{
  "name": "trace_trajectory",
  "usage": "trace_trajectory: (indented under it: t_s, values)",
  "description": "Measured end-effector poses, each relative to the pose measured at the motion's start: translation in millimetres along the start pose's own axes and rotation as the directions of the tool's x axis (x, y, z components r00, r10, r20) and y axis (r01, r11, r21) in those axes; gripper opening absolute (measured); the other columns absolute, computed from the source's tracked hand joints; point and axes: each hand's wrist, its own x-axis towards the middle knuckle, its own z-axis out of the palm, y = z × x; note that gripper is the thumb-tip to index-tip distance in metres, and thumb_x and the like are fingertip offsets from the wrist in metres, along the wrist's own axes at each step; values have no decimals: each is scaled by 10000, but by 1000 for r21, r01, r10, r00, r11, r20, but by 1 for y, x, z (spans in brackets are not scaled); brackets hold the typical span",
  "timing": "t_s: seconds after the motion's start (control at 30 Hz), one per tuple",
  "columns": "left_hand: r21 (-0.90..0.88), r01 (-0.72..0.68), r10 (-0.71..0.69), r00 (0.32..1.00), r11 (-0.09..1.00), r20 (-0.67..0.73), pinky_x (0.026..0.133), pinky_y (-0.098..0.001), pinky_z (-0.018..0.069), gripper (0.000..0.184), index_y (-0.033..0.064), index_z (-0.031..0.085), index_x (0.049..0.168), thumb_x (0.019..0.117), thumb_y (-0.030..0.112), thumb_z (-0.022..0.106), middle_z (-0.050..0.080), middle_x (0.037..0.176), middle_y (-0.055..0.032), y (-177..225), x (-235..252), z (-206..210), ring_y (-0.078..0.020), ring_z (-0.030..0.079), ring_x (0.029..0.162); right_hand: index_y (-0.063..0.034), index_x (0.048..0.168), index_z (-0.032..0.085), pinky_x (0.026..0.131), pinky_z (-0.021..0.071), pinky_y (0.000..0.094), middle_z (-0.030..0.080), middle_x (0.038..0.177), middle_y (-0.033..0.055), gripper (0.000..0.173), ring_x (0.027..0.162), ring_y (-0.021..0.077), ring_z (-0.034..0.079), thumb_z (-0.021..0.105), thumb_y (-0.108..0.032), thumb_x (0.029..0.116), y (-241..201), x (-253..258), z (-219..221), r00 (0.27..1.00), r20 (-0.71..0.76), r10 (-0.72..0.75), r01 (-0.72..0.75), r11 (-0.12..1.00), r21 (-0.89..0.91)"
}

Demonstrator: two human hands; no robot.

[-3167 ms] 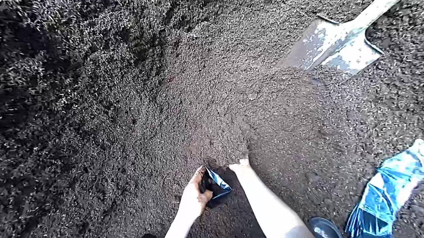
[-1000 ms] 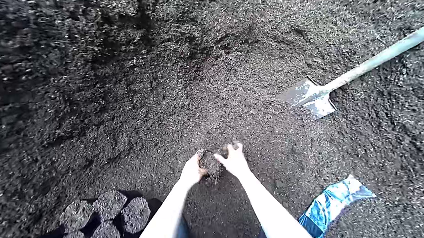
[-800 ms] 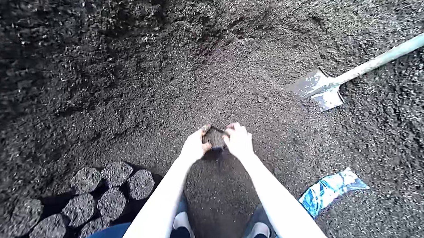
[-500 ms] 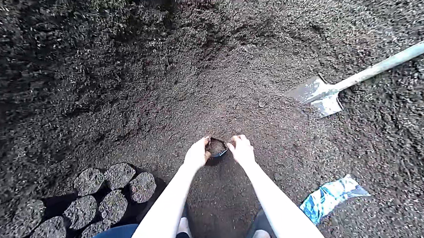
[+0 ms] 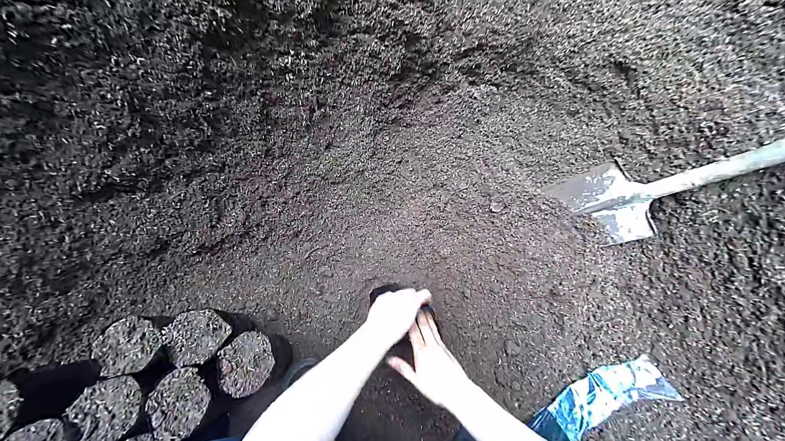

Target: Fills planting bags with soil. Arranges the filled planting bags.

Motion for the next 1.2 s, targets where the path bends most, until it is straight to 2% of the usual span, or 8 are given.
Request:
trace_trajectory:
  t_s: [0.23,0.37,0.5,0.63,0.73,0.87,1.03,1.2]
  values:
    - [-29,-232,234,969,972,81,906,-589,527,373,97,572,1414,1118,129,347,672,1186,-245,-1,-20,46,-433,685,1049,7,1404,594,1249,252,501,525,1492,247,700,1469,378,409,524,-549,985,1,2,55,998,63,28,-22,995,-95]
    - [-84,-208,213,975,975,58,966,-588,511,376,62,601,1356,1133,192,327,683,1199,-242,-9,-12,53,-426,678,1112,-37,1479,526,1238,249,535,472,1543,224,567,1481,358,382,487,-404,1048,-3,30,60,957,253,141,-122,989,-89]
    - [-152,-80,76,997,985,-27,1016,-602,496,403,79,592,1383,1135,285,349,687,1248,-221,-5,-10,17,-407,658,1187,-15,1526,449,1279,179,477,378,1607,221,698,1542,338,267,510,-489,1017,2,45,26,976,199,87,-71,993,-90]
    - [-190,83,-113,982,978,-154,971,-621,520,370,118,530,1448,1118,239,412,695,1190,-229,-20,-16,-56,-419,670,1146,-17,1258,698,1190,374,471,625,1408,152,439,1403,300,511,530,-367,1052,-5,60,-37,963,-71,-259,247,958,-144]
    - [35,388,-385,920,921,-67,889,-651,522,569,127,412,1534,1007,250,589,667,1245,-246,-21,-26,-93,-454,650,1160,-48,1154,742,1247,270,495,648,1365,138,331,1429,303,478,533,-288,1060,2,68,-59,905,-111,-410,377,896,-234]
    - [190,396,-391,918,898,-67,1006,-707,412,881,120,419,1561,827,404,817,366,1579,-262,-19,-7,-81,-497,371,1425,-88,1178,744,1263,174,569,577,1463,149,286,1503,341,363,501,-179,1056,22,71,-58,903,-34,-429,395,858,-327]
    - [330,-112,114,993,937,12,1084,-607,405,344,115,653,1340,1096,278,473,641,1364,-171,-42,37,-50,-378,560,1325,-115,1124,771,1199,310,571,645,1352,178,253,1385,386,504,537,-161,1038,30,55,-59,877,-126,-463,391,841,-373]
    - [43,-72,72,997,997,-3,1033,-625,453,638,-4,650,1265,1130,448,219,678,1236,-237,-35,12,-44,-404,626,1226,-126,1112,765,1113,428,539,643,1337,176,266,1322,385,549,575,-293,1029,36,21,-69,889,-257,-378,306,910,-281]
